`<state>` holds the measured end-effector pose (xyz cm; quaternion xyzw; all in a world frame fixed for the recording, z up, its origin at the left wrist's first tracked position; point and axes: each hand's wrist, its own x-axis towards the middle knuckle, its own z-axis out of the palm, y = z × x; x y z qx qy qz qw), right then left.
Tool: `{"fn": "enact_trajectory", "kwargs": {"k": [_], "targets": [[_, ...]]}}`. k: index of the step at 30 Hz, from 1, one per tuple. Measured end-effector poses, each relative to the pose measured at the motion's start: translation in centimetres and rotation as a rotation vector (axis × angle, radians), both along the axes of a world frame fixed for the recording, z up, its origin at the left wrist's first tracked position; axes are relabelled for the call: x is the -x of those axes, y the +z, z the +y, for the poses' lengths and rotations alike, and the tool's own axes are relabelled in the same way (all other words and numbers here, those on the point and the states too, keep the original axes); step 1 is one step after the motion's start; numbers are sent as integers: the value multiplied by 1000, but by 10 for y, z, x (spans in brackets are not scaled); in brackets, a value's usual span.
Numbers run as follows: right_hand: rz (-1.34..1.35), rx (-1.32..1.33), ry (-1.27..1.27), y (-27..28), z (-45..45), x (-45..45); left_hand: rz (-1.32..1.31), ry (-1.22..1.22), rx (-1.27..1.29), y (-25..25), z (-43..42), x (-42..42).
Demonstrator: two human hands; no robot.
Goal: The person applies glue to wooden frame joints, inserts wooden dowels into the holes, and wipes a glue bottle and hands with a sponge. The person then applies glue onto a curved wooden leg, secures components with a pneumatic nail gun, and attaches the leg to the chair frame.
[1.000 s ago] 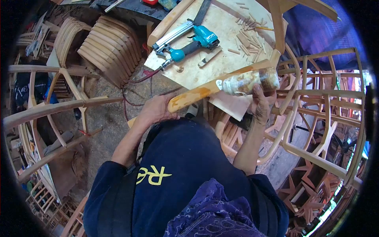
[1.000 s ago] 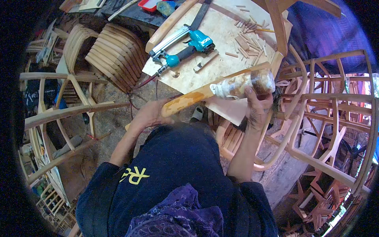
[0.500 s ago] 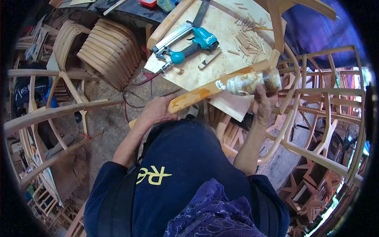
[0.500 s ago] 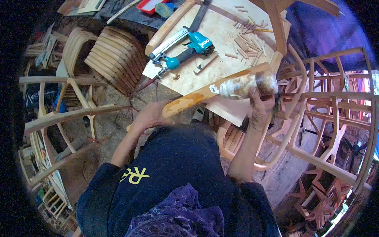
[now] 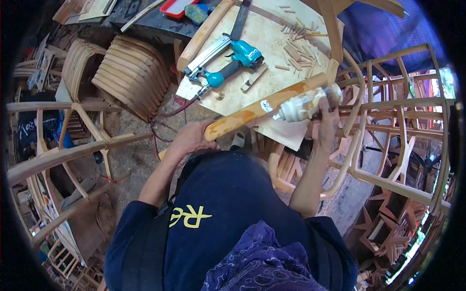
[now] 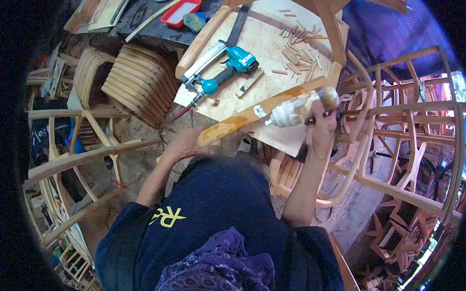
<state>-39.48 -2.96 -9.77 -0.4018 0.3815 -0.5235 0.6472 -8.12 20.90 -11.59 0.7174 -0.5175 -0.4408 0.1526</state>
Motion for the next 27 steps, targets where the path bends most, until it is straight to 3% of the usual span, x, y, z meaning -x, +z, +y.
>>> {"fn": "enact_trajectory", "kwargs": {"k": [2, 9, 12, 16, 20, 25, 27], "targets": [[6, -127, 87, 13, -12, -15, -4, -2, 10, -12, 1, -3], [-147, -481, 400, -24, -114, -116, -85, -36, 25, -31, 6, -5], [-129, -577, 550, -29, -153, -164, -93, -40, -24, -8, 5, -5], [-186, -771, 660, -55, -202, -202, -67, 34, 154, -21, 19, -11], [-82, -1019, 537, -76, -223, -205, -119, 26, 39, 6, 30, -24], [-135, -1120, 444, -72, -228, -199, -130, 17, 51, 8, 44, -37], [-99, -1009, 504, -77, -230, -195, -137, 10, 67, 7, 48, -42]]}}
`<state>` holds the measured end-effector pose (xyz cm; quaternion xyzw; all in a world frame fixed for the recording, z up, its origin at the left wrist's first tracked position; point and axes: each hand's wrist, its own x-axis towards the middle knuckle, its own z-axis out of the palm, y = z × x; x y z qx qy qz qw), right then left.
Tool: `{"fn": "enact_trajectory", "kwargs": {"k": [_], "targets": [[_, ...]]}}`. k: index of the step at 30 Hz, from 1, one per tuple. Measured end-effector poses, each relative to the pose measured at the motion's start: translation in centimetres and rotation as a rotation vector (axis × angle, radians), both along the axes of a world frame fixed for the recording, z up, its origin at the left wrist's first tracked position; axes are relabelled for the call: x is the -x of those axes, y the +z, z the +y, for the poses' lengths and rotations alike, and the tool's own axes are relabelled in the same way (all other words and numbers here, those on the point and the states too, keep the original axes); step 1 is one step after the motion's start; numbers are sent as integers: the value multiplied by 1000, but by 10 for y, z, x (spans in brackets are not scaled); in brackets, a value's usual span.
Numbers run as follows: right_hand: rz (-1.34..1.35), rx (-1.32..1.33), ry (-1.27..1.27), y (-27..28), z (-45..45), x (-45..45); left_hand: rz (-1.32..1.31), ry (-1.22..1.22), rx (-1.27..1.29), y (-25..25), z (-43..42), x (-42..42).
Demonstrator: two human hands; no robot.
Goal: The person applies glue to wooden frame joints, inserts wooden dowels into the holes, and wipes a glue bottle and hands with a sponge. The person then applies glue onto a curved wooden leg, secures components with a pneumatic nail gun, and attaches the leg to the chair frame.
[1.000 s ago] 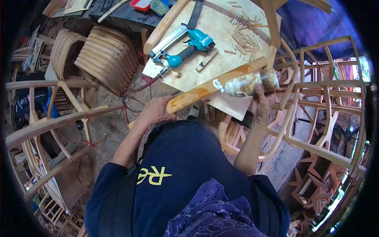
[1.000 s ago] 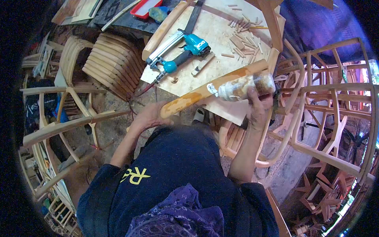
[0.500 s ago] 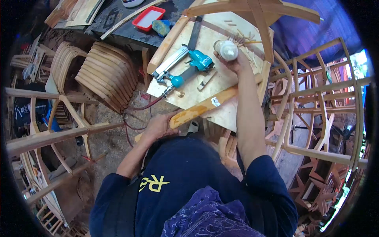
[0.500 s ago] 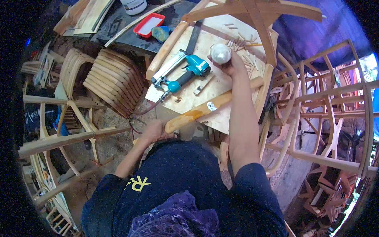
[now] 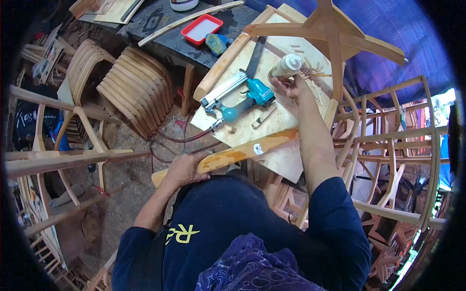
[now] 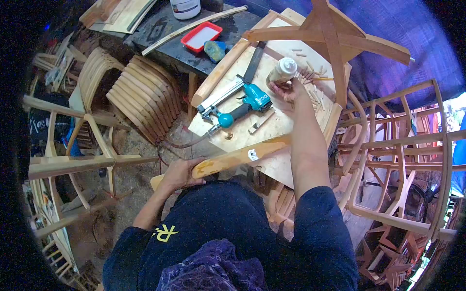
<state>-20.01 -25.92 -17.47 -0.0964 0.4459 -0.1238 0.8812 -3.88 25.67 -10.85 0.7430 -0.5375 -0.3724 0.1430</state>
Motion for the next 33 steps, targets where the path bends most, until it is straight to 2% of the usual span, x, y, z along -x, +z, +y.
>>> {"fn": "enact_trajectory", "kwargs": {"k": [1, 2, 5, 7, 9, 10, 13, 18, 21, 25, 27, 30, 33], "targets": [[-9, 52, 24, -3, 1, 4, -9, 2, 24, -2, 2, -3], [59, 268, -29, 3, 16, 2, -17, 1, 47, -4, 4, -6], [71, 262, -24, 13, 22, 16, -18, -24, -7, 0, 0, -11], [-69, 126, 35, 23, 14, 35, 1, -38, -39, -1, -3, -14], [-121, 230, 110, 27, 11, 55, 35, -45, -28, -9, -3, -17], [0, 325, 88, 48, 25, 56, 41, -59, -33, -9, -4, -19], [-148, 470, 50, 82, 46, 76, 53, -104, -33, -2, -11, -23], [-215, 705, -28, 144, 100, 113, 146, -166, 28, -4, -31, -25], [-147, 881, -216, 155, 134, 142, 171, -229, 34, -2, -55, -21], [-66, 1236, -422, 156, 203, 194, 400, -290, 135, 1, -99, -4], [6, 1208, -457, 152, 244, 206, 470, -326, 183, 0, -129, 13], [215, 1069, -466, 123, 277, 225, 418, -387, 230, 19, -177, 49], [312, 955, -514, 117, 280, 224, 648, -356, 111, 39, -216, 96]]}}
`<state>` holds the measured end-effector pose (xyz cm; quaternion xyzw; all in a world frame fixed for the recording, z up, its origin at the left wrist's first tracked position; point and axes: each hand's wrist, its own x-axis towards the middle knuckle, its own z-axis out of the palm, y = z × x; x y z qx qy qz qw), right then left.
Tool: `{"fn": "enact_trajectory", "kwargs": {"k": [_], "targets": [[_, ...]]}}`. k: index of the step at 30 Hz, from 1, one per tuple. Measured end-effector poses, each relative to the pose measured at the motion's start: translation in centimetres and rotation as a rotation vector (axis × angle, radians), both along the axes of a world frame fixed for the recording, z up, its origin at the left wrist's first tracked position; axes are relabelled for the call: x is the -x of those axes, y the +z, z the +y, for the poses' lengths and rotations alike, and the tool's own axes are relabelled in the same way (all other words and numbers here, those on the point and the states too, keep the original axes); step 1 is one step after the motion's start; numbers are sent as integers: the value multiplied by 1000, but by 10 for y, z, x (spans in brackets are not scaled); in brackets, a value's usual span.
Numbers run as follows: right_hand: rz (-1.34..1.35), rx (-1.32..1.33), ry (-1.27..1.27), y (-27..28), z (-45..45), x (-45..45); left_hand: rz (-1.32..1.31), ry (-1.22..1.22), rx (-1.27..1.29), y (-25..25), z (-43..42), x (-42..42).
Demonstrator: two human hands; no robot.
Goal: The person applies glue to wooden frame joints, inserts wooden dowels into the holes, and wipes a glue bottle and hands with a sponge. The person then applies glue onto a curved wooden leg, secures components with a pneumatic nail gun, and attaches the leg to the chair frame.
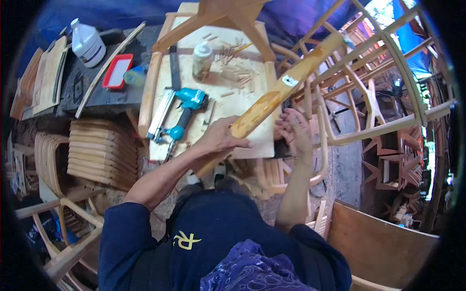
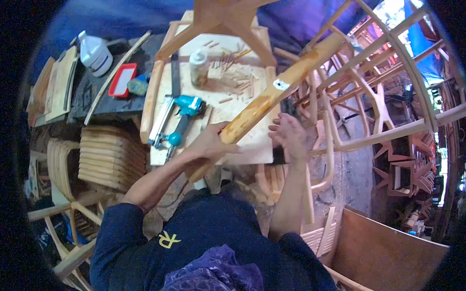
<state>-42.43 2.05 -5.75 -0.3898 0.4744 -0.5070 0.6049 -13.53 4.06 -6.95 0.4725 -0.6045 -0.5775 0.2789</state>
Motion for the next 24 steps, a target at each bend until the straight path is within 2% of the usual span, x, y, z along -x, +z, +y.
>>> {"fn": "enact_trajectory", "kwargs": {"k": [4, 5, 8, 10, 12, 13, 17, 20, 22, 24], "targets": [[-68, 141, 5, 30, -31, -5, 217, 54, -84, 57, -34, 60], [-98, 182, 2, 34, -46, -2, 328, 89, 8, 57, -46, 78], [-134, 339, 17, 44, -101, 6, 442, 118, 63, 63, -79, 118], [-81, 489, 31, 54, -143, 11, 395, 139, 79, 70, -99, 136], [-106, 448, 63, 77, -157, 13, 391, 151, 41, 98, -107, 148], [-150, 451, 66, 91, -161, 6, 500, 166, 150, 88, -122, 162], [-287, 401, 81, 143, -201, 8, 300, 170, 249, 131, -158, 167], [-208, 446, 193, 154, -253, 35, 52, 69, 344, 161, -189, 141], [-120, 520, 163, 164, -271, 40, -34, 239, 657, 197, -191, 119], [-34, 546, 166, 178, -274, 44, -16, 464, 1031, 176, -251, 101]]}}
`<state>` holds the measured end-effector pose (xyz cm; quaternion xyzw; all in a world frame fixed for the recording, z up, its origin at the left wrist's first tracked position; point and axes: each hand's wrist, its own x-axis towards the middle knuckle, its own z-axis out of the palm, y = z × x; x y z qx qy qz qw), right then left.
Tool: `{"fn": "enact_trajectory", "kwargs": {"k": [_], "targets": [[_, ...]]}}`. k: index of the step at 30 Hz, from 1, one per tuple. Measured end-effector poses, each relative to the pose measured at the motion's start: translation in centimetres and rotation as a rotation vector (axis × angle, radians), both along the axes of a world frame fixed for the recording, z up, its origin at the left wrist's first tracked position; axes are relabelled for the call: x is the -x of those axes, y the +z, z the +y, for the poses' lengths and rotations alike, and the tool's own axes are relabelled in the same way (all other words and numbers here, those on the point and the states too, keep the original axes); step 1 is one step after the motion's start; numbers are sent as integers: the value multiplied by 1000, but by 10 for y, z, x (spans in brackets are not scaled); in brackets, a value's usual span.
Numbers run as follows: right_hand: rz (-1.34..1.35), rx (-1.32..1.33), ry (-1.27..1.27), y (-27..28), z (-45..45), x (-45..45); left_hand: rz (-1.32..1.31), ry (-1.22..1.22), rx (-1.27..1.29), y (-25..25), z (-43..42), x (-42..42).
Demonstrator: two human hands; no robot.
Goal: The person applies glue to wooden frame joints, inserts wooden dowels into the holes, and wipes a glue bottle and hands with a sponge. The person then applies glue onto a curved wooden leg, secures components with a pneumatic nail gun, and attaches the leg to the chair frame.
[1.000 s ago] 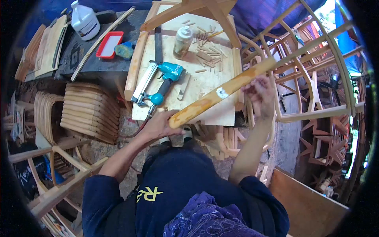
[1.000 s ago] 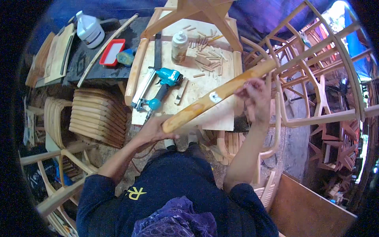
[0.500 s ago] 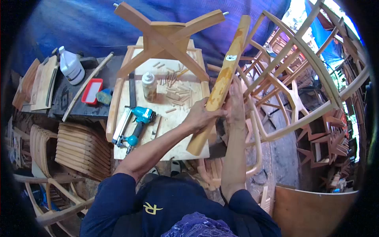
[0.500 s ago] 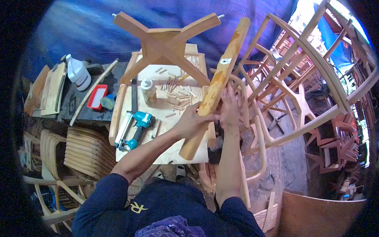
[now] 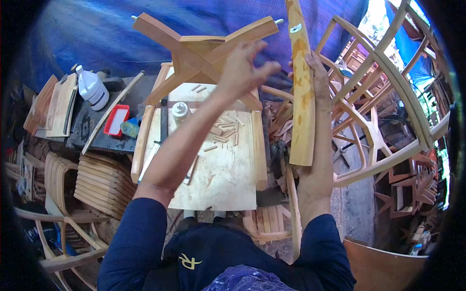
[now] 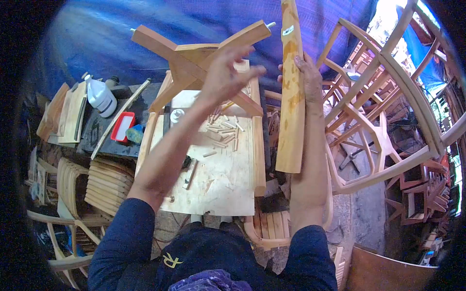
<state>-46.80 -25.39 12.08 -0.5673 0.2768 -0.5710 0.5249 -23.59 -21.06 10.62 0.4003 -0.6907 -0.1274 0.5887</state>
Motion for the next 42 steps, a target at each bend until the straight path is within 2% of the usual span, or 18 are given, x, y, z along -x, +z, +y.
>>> {"fn": "enact_trajectory", "kwargs": {"k": [3, 9, 12, 24, 30, 33, 39, 42], "targets": [[62, 3, 7, 23, 0, -3, -136, 151, 119, 16, -49, -28], [165, 51, -70, 27, -16, -10, -256, 185, 173, 19, -118, -42], [174, 4, -46, 26, -25, -6, -266, 159, 33, 17, -123, -43], [304, -53, -126, 57, -7, -15, -206, 108, 46, 12, -132, -51], [431, -67, -200, 78, -10, -23, -189, 123, 62, 7, -133, -51], [577, -123, -294, 93, 2, -36, -217, 129, 95, 8, -132, -52], [650, -12, -314, 98, -5, -29, -210, 141, 93, 5, -135, -52], [805, -35, -281, 115, -7, -34, -205, 126, 98, 5, -138, -53]]}}
